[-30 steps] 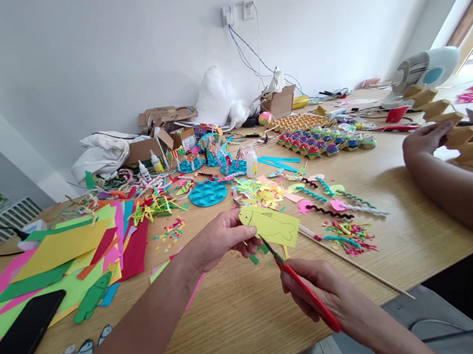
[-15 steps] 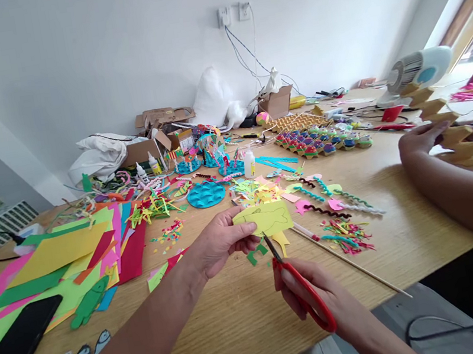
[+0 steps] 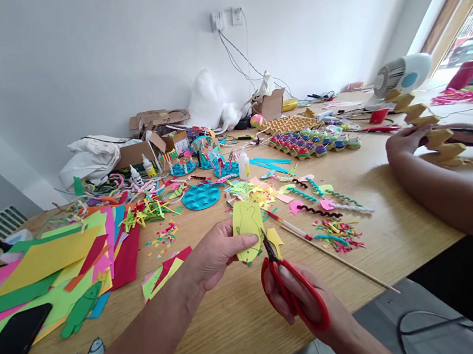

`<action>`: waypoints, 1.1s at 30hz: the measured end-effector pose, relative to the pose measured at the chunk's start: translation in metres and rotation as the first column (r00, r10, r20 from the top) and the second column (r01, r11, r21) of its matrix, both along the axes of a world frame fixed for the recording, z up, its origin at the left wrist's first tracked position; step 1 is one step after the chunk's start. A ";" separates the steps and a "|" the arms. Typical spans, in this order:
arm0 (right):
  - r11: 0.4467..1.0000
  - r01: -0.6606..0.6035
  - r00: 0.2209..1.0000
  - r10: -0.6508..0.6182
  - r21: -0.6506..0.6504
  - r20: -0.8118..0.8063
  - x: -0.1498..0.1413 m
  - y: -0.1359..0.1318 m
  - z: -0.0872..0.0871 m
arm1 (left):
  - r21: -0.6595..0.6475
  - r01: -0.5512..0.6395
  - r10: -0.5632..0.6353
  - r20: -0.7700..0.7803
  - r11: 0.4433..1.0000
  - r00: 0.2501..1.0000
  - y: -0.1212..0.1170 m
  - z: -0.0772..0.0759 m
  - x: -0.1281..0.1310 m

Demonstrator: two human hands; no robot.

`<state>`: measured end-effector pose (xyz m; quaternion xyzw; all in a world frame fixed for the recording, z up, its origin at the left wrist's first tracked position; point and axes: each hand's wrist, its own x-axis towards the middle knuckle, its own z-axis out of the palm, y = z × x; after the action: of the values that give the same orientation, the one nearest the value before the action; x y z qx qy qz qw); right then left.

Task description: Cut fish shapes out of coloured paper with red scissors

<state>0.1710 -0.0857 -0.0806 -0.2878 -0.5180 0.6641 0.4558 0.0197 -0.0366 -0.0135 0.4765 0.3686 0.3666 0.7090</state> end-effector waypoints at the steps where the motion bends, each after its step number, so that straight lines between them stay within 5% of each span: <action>1: 1.000 -0.004 1.000 0.004 0.002 0.003 0.000 0.000 0.000 | -0.002 -0.004 0.004 0.005 1.000 1.000 0.000 0.000 0.000; 33: 0.997 0.077 0.991 -0.073 -0.030 0.110 -0.001 -0.003 0.002 | 0.041 -0.122 0.122 0.003 0.992 0.993 -0.009 0.002 0.014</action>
<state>0.1699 -0.0888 -0.0787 -0.3505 -0.5196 0.6386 0.4465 0.0337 -0.0459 -0.0119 0.4672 0.3891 0.4170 0.6756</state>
